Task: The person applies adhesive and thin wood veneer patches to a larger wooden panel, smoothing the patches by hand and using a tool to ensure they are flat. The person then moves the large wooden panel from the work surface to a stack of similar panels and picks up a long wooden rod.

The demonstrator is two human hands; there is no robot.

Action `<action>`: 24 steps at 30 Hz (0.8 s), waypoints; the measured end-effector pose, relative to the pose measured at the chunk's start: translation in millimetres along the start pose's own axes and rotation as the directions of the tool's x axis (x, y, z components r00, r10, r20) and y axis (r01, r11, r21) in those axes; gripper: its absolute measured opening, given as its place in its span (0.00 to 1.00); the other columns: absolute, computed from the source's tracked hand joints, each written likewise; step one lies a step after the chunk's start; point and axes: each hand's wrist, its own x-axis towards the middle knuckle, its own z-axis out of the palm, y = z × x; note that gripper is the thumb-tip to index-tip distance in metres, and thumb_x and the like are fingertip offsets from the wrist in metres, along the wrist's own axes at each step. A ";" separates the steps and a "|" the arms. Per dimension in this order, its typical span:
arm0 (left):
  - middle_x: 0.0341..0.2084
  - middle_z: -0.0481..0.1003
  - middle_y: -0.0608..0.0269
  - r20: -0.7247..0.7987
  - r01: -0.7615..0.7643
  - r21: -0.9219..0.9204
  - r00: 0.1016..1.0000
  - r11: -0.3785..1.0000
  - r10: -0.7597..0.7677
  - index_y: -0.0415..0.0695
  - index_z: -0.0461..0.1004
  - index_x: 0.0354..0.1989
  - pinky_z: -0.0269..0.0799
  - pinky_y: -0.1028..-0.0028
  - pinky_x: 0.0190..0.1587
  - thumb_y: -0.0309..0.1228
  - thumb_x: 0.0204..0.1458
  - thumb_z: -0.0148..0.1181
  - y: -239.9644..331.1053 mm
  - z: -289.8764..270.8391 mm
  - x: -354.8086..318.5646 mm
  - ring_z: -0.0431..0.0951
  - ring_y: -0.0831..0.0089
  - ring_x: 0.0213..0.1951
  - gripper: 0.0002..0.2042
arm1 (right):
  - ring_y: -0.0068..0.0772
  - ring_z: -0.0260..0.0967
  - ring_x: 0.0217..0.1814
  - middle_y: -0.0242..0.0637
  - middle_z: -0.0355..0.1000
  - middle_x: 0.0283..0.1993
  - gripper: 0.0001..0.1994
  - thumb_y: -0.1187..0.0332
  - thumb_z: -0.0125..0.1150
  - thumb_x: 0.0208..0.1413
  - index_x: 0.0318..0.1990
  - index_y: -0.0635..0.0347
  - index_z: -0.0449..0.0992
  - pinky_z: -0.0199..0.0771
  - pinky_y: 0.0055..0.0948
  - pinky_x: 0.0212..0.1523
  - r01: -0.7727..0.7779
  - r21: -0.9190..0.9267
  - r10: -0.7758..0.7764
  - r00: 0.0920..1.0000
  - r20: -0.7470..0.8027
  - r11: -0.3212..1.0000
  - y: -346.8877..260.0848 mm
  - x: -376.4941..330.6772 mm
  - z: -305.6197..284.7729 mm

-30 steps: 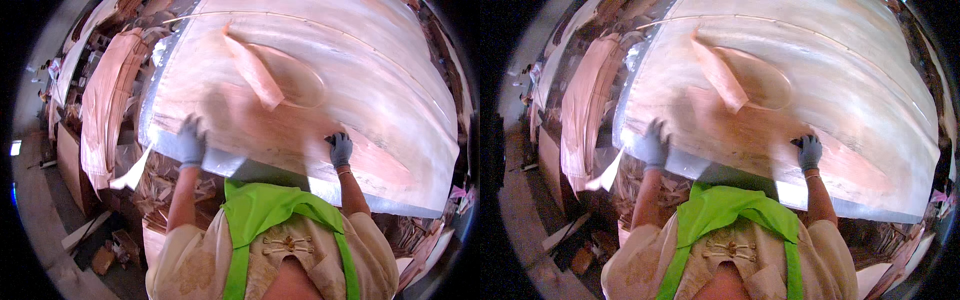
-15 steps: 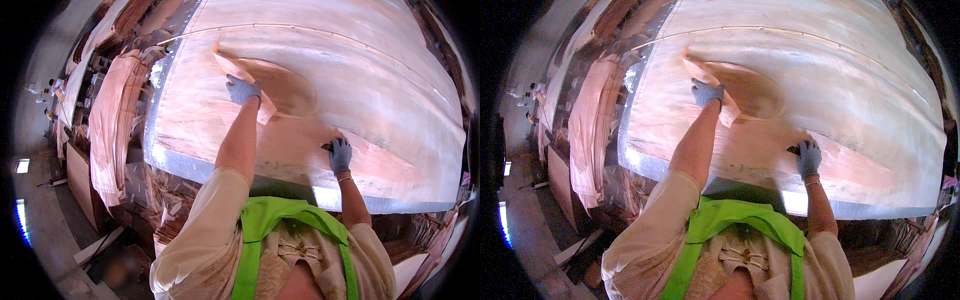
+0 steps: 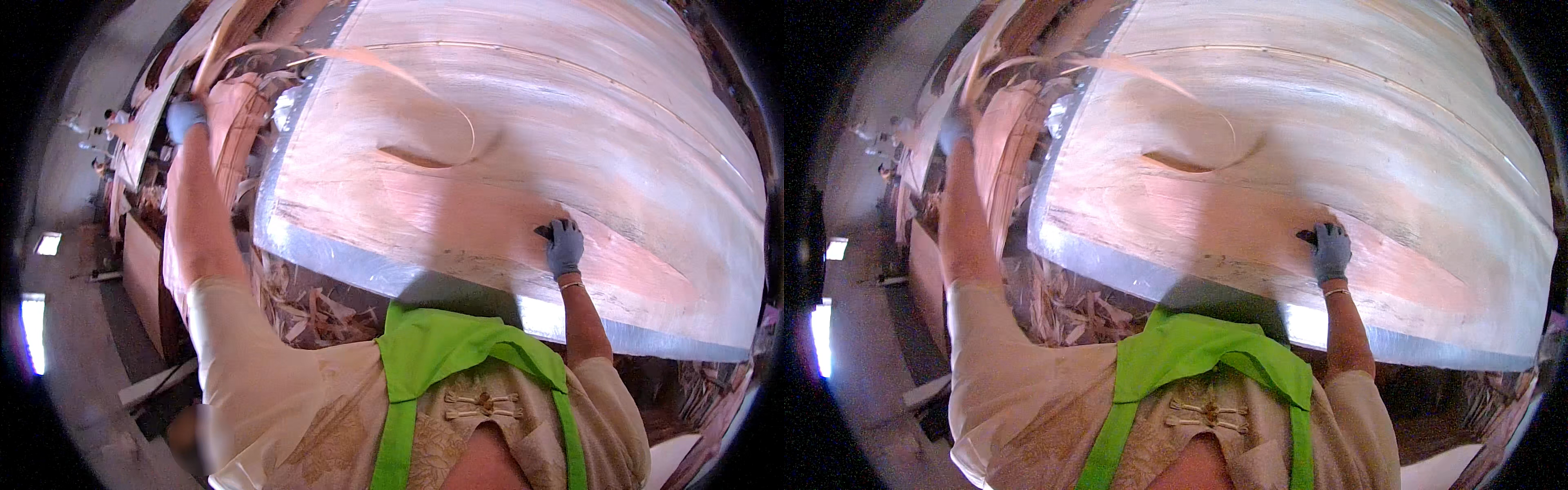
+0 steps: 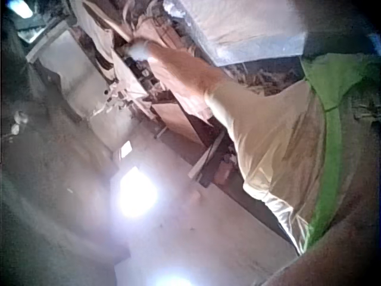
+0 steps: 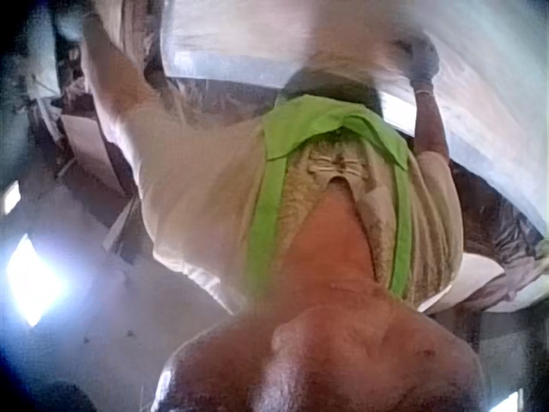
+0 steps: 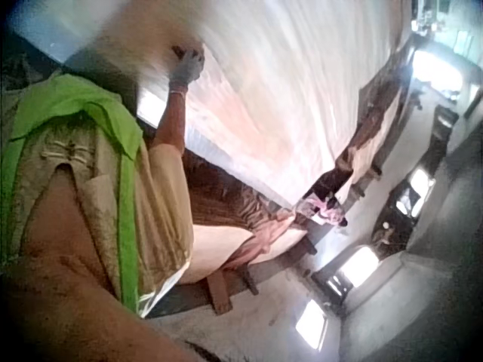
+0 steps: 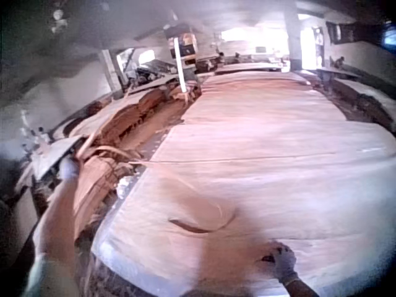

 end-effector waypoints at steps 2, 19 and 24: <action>0.37 0.75 0.49 -0.109 0.065 0.375 0.994 0.925 -0.026 0.49 0.76 0.39 0.72 0.58 0.40 0.51 0.45 0.52 -106.5 -65.7 32.0 0.76 0.54 0.39 0.21 | 0.50 0.63 0.46 0.44 0.67 0.41 0.13 0.69 0.56 0.41 0.37 0.54 0.69 0.64 0.45 0.41 0.054 0.053 -0.053 0.999 -0.011 0.997 -13.5 4.0 6.8; 0.61 0.54 0.81 -0.336 -0.010 0.834 0.784 0.552 0.523 0.71 0.72 0.44 0.43 0.54 0.62 0.29 0.48 0.53 -352.9 -402.8 -61.0 0.53 0.74 0.62 0.17 | 0.49 0.67 0.41 0.45 0.69 0.38 0.07 0.71 0.48 0.50 0.37 0.57 0.70 0.68 0.44 0.35 0.032 -0.153 -0.020 0.997 0.078 0.988 -54.8 9.8 -13.0; 0.51 0.67 0.67 -0.452 -0.352 0.515 0.663 0.781 0.597 0.58 0.72 0.46 0.55 0.56 0.51 0.43 0.42 0.60 -357.3 -315.8 -120.0 0.65 0.66 0.53 0.20 | 0.40 0.69 0.38 0.42 0.71 0.37 0.07 0.72 0.47 0.54 0.37 0.61 0.71 0.70 0.36 0.38 0.086 0.375 -0.025 0.986 -0.164 0.923 -186.7 30.1 -43.0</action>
